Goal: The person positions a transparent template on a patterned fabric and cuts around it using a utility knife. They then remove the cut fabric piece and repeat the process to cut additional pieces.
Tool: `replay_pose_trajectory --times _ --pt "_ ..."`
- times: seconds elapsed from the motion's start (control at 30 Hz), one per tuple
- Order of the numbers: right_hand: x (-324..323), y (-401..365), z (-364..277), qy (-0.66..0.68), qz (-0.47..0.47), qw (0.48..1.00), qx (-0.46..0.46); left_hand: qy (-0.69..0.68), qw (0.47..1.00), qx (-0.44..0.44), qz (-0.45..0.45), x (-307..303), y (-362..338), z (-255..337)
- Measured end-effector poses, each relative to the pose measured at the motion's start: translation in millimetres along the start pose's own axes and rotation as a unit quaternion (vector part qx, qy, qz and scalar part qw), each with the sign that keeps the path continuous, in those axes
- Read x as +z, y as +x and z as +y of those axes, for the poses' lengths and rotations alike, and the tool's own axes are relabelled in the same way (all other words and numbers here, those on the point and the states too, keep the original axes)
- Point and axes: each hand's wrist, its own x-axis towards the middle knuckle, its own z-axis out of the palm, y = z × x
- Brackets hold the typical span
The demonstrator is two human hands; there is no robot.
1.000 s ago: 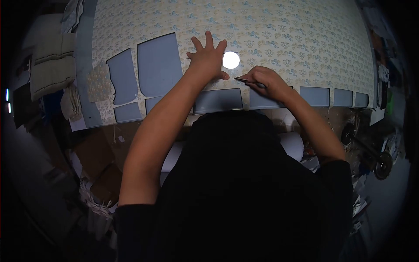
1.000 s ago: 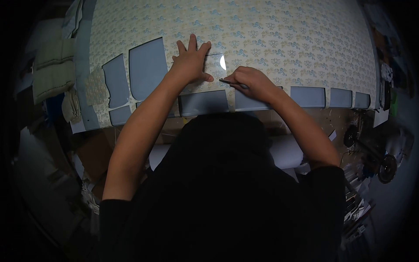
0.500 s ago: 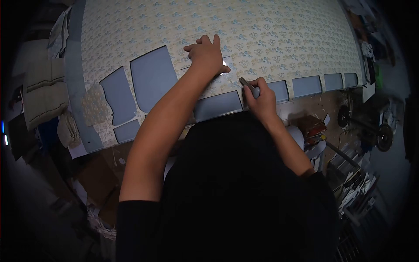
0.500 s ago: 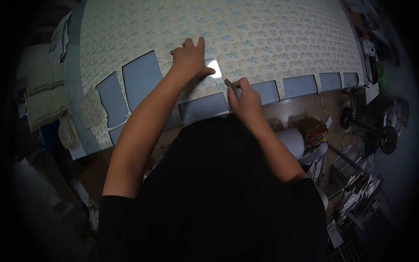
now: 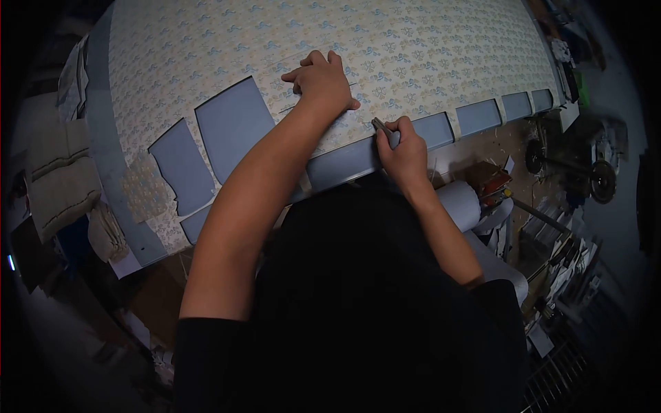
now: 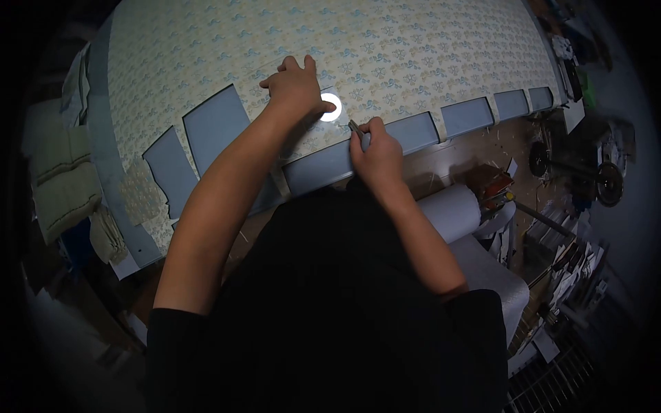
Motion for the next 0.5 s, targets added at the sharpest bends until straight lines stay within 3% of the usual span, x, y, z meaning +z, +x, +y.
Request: replay_pose_trajectory --times 0.23,0.5 --pt "4 4 -14 -0.070 -0.021 0.997 0.012 0.012 1.000 -0.002 -0.005 -2 -1 0" --pt "5 16 -1 -0.033 -0.012 0.999 -0.035 0.030 0.999 0.007 -0.011 -7 -5 1"
